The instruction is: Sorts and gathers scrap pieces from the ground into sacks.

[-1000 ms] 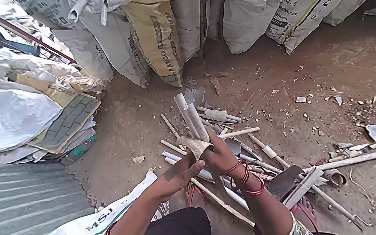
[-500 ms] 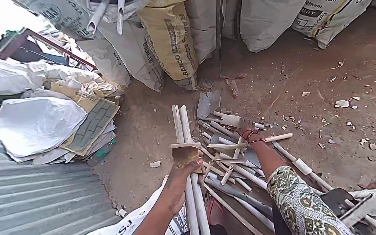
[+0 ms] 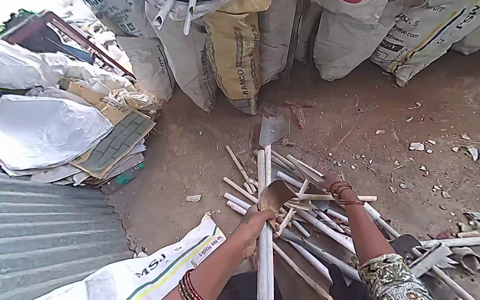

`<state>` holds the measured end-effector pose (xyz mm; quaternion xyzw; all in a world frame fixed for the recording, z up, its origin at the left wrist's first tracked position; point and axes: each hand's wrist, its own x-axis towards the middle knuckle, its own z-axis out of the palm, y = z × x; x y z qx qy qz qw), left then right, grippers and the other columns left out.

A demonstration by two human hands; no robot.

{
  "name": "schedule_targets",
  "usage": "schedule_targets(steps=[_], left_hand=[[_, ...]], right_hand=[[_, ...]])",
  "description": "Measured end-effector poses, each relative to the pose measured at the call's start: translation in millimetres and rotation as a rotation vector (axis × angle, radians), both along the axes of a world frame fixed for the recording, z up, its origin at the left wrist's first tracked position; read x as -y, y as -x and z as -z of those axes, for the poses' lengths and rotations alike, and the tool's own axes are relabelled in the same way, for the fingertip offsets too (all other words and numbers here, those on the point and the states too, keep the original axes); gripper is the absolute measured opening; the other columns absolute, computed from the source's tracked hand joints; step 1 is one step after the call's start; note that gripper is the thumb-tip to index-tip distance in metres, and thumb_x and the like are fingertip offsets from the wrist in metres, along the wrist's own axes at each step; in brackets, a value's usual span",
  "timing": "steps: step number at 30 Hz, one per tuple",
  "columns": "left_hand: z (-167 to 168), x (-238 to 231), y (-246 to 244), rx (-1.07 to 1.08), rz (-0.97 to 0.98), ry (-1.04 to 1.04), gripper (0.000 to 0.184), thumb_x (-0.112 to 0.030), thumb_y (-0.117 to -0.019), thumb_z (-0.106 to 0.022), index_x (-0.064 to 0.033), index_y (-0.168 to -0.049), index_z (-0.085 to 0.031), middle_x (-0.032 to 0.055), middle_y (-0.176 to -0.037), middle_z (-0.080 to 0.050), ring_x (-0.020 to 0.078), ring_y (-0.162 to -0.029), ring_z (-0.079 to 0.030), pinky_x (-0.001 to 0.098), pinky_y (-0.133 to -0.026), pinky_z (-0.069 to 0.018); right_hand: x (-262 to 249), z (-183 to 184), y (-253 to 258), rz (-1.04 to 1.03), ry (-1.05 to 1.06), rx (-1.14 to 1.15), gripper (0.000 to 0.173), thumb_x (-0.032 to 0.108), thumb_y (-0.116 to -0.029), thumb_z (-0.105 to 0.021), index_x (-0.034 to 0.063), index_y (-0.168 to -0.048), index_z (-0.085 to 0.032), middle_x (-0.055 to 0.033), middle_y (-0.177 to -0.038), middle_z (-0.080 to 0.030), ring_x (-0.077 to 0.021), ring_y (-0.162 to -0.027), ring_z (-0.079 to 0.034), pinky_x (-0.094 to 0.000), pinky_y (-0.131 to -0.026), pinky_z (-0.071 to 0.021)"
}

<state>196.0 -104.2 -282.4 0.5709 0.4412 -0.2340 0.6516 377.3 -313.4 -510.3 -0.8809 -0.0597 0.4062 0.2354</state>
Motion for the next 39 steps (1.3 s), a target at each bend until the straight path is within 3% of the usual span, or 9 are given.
schedule_targets(steps=[7, 10, 12, 16, 22, 28, 31, 34, 39], left_hand=[[-10, 14, 7, 0.139, -0.026, -0.09, 0.019, -0.015, -0.106, -0.054, -0.0047, -0.122, -0.052, 0.0072, -0.088, -0.069, 0.013, -0.063, -0.063, 0.027, -0.054, -0.0523], [-11, 19, 8, 0.141, 0.005, -0.109, 0.02, -0.018, -0.1055, -0.056, -0.0065, -0.122, -0.05, 0.0062, -0.088, -0.066, 0.0124, -0.062, -0.06, 0.0273, -0.055, -0.0508], [-9, 27, 11, 0.126, 0.027, -0.131, 0.021, -0.015, -0.1041, -0.056, -0.0062, -0.122, -0.049, 0.0064, -0.088, -0.063, 0.013, -0.064, -0.058, 0.0283, -0.057, -0.0502], [-10, 50, 14, 0.157, -0.004, -0.172, 0.031, -0.011, -0.102, -0.058, -0.0004, -0.13, -0.049, 0.013, -0.099, -0.056, 0.0202, -0.076, -0.058, 0.035, -0.066, -0.0523], [-21, 64, 13, 0.284, -0.107, -0.184, 0.055, -0.01, -0.1052, -0.052, -0.0083, -0.152, -0.024, 0.0191, -0.111, -0.055, 0.0241, -0.075, -0.064, 0.0375, -0.063, -0.0566], [-17, 68, 18, 0.318, -0.121, -0.156, 0.061, -0.014, -0.1062, -0.055, -0.0083, -0.155, -0.018, 0.0199, -0.113, -0.055, 0.0227, -0.073, -0.065, 0.0358, -0.062, -0.0578], [-3, 76, 31, 0.25, 0.016, -0.124, 0.075, -0.022, -0.1024, -0.064, -0.0069, -0.155, -0.014, 0.0183, -0.107, -0.057, 0.0212, -0.07, -0.064, 0.0357, -0.061, -0.0578], [2, 76, 34, 0.173, 0.116, -0.171, 0.078, -0.026, -0.1028, -0.064, -0.0079, -0.156, -0.01, 0.0195, -0.113, -0.055, 0.021, -0.071, -0.065, 0.0357, -0.061, -0.0578], [40, 50, 31, 0.159, 0.048, -0.341, 0.078, -0.01, -0.1038, -0.059, -0.0069, -0.16, -0.005, 0.027, -0.139, -0.047, 0.0299, -0.104, -0.065, 0.0422, -0.085, -0.057]], right_hand=[[65, -88, 50, 0.004, 0.08, -0.014, 0.072, 0.017, -0.0943, -0.074, 0.0002, -0.155, -0.039, -0.0312, -0.139, -0.057, -0.0454, -0.127, -0.058, -0.0607, -0.109, -0.0417], [75, -121, 60, -0.099, 0.19, 0.008, 0.055, 0.017, -0.0926, -0.076, -0.0002, -0.14, -0.056, -0.0273, -0.127, -0.064, -0.0416, -0.113, -0.065, -0.0607, -0.099, -0.0467], [77, -136, 69, -0.152, 0.252, 0.002, 0.062, 0.018, -0.0921, -0.075, 0.0125, -0.15, -0.054, -0.0236, -0.137, -0.062, -0.0416, -0.119, -0.064, -0.0622, -0.101, -0.0473], [77, -184, 95, -0.097, 0.225, 0.051, 0.071, 0.013, -0.0919, -0.074, 0.0046, -0.154, -0.041, -0.0283, -0.134, -0.061, -0.0429, -0.112, -0.066, -0.06, -0.095, -0.0519], [93, -250, 121, 0.032, -0.347, 0.089, 0.037, 0.018, -0.1047, -0.06, 0.0005, -0.137, -0.051, -0.0098, -0.085, -0.066, -0.0119, -0.054, -0.057, -0.0302, -0.057, -0.0512], [43, -185, 131, 0.524, -0.965, -0.088, 0.035, 0.02, -0.1101, -0.048, -0.0002, -0.139, -0.048, -0.0078, -0.103, -0.069, -0.0113, -0.08, -0.066, -0.0281, -0.071, -0.0551], [-10, -167, 157, 0.745, -1.125, -0.217, 0.053, 0.009, -0.1028, -0.061, 0.0012, -0.149, -0.036, -0.0148, -0.114, -0.061, -0.0165, -0.088, -0.065, -0.0325, -0.076, -0.057], [-33, -141, 159, 0.923, -1.014, -0.179, 0.055, -0.004, -0.0934, -0.066, -0.0004, -0.142, -0.04, -0.0152, -0.104, -0.06, -0.0177, -0.081, -0.063, -0.0325, -0.07, -0.0554], [4, -57, 121, 0.505, -0.395, 0.015, 0.07, -0.002, -0.0871, -0.071, -0.0031, -0.151, -0.042, -0.0297, -0.141, -0.055, -0.0406, -0.13, -0.056, -0.0556, -0.109, -0.0442]])
